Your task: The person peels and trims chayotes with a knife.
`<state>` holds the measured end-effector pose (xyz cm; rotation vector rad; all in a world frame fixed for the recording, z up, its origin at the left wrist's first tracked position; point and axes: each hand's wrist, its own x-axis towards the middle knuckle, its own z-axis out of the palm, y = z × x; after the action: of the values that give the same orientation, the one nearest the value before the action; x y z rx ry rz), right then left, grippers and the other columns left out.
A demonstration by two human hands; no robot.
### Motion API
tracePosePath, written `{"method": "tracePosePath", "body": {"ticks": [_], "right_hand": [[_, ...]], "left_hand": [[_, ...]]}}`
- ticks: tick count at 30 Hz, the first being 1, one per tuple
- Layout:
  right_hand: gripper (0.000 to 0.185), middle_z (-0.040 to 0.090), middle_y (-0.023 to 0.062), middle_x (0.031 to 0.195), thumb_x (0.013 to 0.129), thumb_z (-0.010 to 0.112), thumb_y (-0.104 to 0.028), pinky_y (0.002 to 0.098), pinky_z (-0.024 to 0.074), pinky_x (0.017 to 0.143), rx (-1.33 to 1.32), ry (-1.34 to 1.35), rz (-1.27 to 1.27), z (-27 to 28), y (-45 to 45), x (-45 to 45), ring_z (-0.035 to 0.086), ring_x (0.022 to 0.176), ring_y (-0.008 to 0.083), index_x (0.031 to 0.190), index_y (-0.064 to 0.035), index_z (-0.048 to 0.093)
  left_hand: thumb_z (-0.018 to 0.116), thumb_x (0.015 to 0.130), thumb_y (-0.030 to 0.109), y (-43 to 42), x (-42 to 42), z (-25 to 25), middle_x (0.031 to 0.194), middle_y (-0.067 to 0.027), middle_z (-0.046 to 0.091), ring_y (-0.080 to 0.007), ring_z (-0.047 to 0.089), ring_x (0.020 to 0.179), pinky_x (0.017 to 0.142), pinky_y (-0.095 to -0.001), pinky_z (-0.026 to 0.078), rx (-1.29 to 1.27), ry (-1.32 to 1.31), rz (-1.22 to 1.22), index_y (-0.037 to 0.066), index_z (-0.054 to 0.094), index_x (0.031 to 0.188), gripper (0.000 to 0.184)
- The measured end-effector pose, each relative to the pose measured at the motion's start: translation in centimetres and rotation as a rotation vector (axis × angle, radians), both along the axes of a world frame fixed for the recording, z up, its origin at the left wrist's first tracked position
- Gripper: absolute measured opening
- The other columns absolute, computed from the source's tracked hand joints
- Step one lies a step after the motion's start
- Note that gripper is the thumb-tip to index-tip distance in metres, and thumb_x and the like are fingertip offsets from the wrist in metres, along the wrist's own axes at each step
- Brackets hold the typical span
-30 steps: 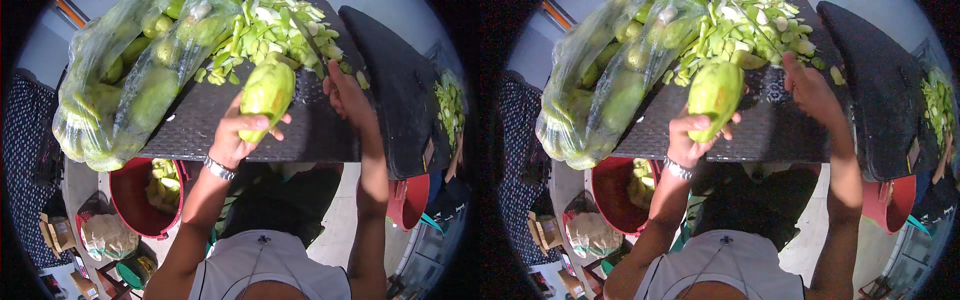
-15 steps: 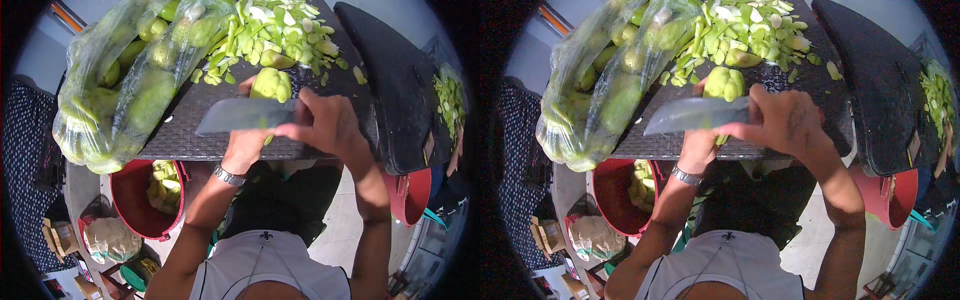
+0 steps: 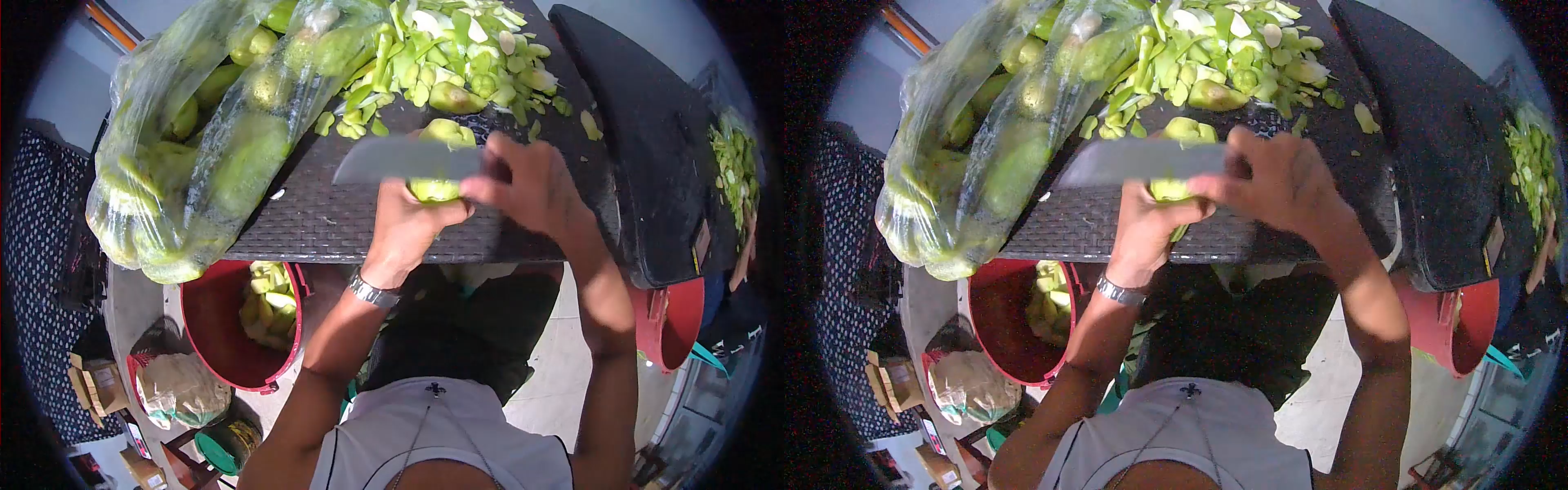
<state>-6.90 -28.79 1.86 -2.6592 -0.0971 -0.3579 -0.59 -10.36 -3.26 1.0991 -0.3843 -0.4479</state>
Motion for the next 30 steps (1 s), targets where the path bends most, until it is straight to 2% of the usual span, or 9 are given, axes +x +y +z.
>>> {"method": "tracePosePath", "body": {"ticks": [3,8,12,15,17,22,24,27,30], "right_hand": [[0.063,0.064,0.0172,0.064,0.095,0.060,-0.066,0.0439,0.0526,0.059,-0.005,-0.008,-0.099,-2.5,-4.2,2.3,0.070,0.070,0.0333,0.092,-0.0033,0.068],[0.068,0.065,0.0148,0.068,0.103,0.050,-0.062,0.0410,0.0512,0.061,0.494,0.558,-0.392,0.3,-4.9,2.8,0.065,0.063,0.0340,0.085,0.0011,0.069],[0.048,0.062,0.0099,0.071,0.102,0.059,-0.051,0.0384,0.0476,0.049,0.251,0.034,-0.007,-1.3,-2.2,0.9,0.063,0.058,0.0280,0.104,-0.0045,0.070],[0.027,0.059,0.0070,0.078,0.096,0.067,-0.033,0.0375,0.0469,0.045,-0.032,-0.269,0.239,-1.6,-0.8,-0.2,0.062,0.057,0.0250,0.120,-0.0211,0.065],[0.043,0.056,0.0053,0.081,0.092,0.070,-0.019,0.0375,0.0488,0.045,-0.138,-0.388,0.318,-2.5,-1.4,0.0,0.062,0.058,0.0241,0.129,-0.0357,0.060],[0.058,0.056,0.0073,0.083,0.089,0.070,-0.013,0.0376,0.0539,0.057,-0.322,-0.510,0.395,-4.8,-3.5,2.9,0.065,0.070,0.0237,0.138,-0.0418,0.057],[0.058,0.057,0.0084,0.084,0.091,0.068,-0.014,0.0393,0.0546,0.062,-0.405,-0.599,0.258,-5.5,-3.3,3.3,0.065,0.071,0.0256,0.142,-0.0393,0.055],[0.023,0.059,0.0113,0.078,0.096,0.067,-0.030,0.0397,0.0519,0.061,-0.188,-0.223,0.052,-5.0,-6.0,5.1,0.061,0.067,0.0269,0.113,-0.0147,0.063],[0.049,0.056,0.0090,0.066,0.099,0.061,-0.050,0.0371,0.0481,0.055,0.089,-0.090,0.088,-4.2,-6.7,5.8,0.057,0.060,0.0230,0.091,-0.0025,0.066]], "left_hand": [[0.081,0.062,-0.015,0.6,-0.6,1.2,0.127,-0.0062,0.059,-0.0164,0.060,0.118,0.099,-0.0322,0.053,0.047,0.030,-0.001,0.005,0.044,0.141,0.090],[0.079,0.060,-0.018,1.1,0.1,1.5,0.127,-0.0054,0.059,-0.0168,0.060,0.117,0.095,-0.0329,0.055,0.004,0.034,-0.005,0.007,0.043,0.142,0.093],[0.076,0.059,-0.020,0.9,0.8,0.6,0.125,-0.0050,0.060,-0.0177,0.062,0.113,0.090,-0.0332,0.057,-0.062,0.107,-0.034,0.007,0.044,0.140,0.091],[0.074,0.059,-0.019,0.7,0.4,0.2,0.124,-0.0047,0.061,-0.0174,0.063,0.112,0.089,-0.0330,0.058,-0.066,0.071,-0.011,0.007,0.046,0.137,0.088],[0.074,0.058,-0.019,0.7,0.1,0.1,0.123,-0.0047,0.061,-0.0174,0.063,0.111,0.088,-0.0327,0.058,-0.049,0.062,0.009,0.007,0.048,0.135,0.085],[0.071,0.059,-0.019,1.0,0.4,0.6,0.121,-0.0071,0.062,-0.0205,0.064,0.108,0.083,-0.0350,0.059,-0.088,0.168,0.016,0.007,0.046,0.135,0.084],[0.068,0.061,-0.019,1.3,0.4,0.6,0.120,-0.0088,0.062,-0.0233,0.065,0.104,0.077,-0.0369,0.061,-0.128,0.200,0.022,0.008,0.043,0.137,0.085],[0.068,0.060,-0.019,2.4,-0.4,1.4,0.119,-0.0095,0.061,-0.0237,0.066,0.103,0.075,-0.0363,0.061,-0.160,0.093,0.054,0.008,0.043,0.138,0.086],[0.074,0.076,0.003,3.3,0.7,1.8,0.116,-0.0152,0.062,-0.0291,0.070,0.091,0.069,-0.0388,0.062,-0.170,0.181,-0.020,0.006,0.043,0.138,0.069]]}}
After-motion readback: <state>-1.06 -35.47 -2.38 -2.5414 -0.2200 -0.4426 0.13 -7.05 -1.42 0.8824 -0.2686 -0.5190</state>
